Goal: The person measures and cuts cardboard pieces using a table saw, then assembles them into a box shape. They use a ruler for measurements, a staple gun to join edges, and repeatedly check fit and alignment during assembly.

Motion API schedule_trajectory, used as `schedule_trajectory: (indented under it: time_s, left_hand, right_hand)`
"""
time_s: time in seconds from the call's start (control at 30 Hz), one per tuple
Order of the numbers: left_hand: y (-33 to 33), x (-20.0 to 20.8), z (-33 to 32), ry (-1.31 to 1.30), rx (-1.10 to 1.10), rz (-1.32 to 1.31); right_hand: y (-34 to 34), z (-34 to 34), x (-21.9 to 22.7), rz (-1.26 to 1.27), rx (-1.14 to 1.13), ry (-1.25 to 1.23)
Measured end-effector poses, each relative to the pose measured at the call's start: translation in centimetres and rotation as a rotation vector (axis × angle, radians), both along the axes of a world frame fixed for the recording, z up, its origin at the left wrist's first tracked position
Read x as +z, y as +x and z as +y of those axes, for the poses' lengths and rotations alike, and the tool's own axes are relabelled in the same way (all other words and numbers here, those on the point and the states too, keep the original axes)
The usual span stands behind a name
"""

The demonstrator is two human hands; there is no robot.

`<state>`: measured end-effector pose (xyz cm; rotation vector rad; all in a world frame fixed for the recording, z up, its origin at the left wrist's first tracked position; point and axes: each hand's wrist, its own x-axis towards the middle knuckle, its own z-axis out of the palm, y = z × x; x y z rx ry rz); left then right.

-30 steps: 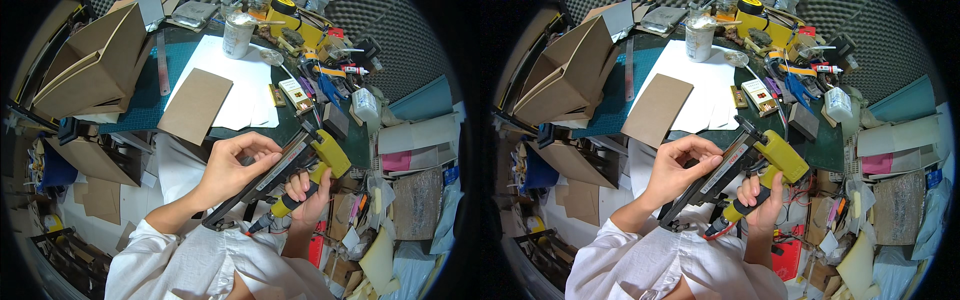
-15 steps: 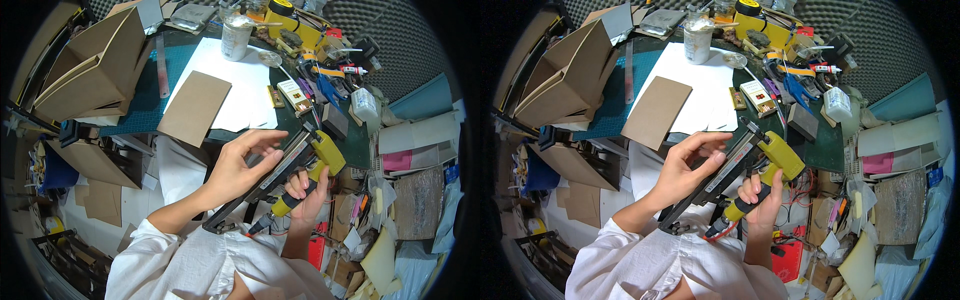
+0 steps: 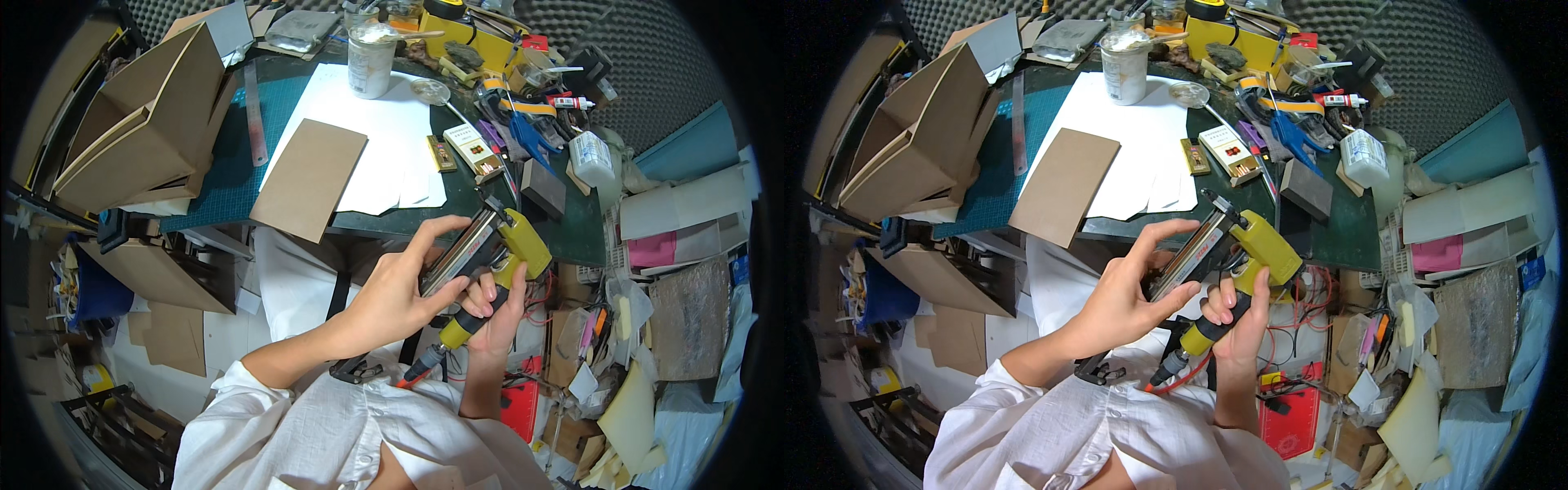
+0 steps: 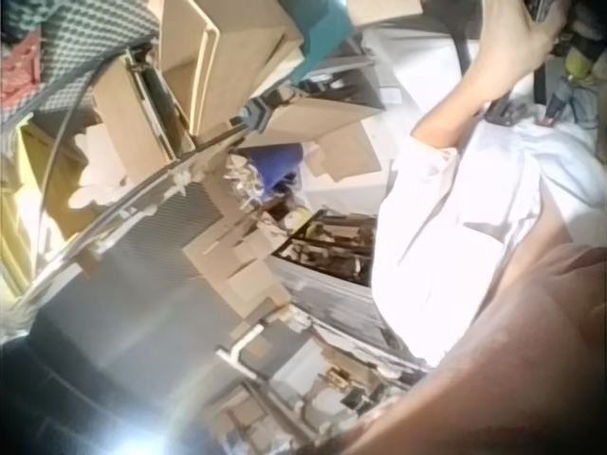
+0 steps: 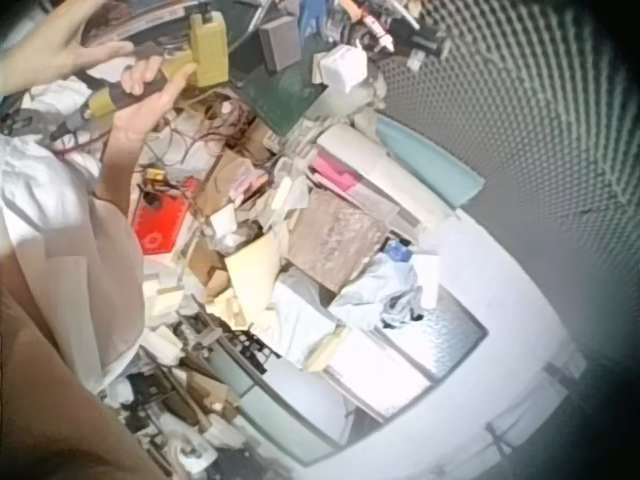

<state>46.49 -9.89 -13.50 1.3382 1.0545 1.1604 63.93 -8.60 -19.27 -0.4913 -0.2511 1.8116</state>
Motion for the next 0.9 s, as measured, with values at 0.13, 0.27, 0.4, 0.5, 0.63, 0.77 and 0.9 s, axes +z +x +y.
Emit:
schedule_trajectory:
  time_s: [0.13,0.27,0.4,0.5,0.63,0.77,0.9]
  left_hand:
    - [0.0,-0.5,0.2,0.07,-0.039,0.08]
    - [0.1,-0.3,0.7,0.077,-0.123,0.036]
    - [0.0,-0.5,1.2,0.042,-0.14,-0.099]
    - [-1.0,-1.4,0.5,0.001,-0.026,-0.209]
    - [-3.7,-3.3,-2.2,-0.003,-0.061,-0.322]
    - [-2.8,-4.8,-5.8,0.111,-0.033,-0.336]
    - [0.3,-5.6,-2.9,0.498,0.254,-0.265]
  right_hand:
    - [-0.1,0.1,0.3,0.001,0.0,-0.014]
    - [-0.1,-0.1,0.3,-0.038,-0.012,-0.012]
    - [-0.1,0.0,-0.2,-0.064,-0.044,-0.028]
    - [0.9,0.3,-0.8,0.029,0.054,0.015]
    - [2.3,0.9,-0.5,0.096,0.005,0.031]
    - [3.6,1.7,0.0,0.187,-0.041,0.022]
    - [2.5,1.3,-0.2,0.108,-0.076,-0.057]
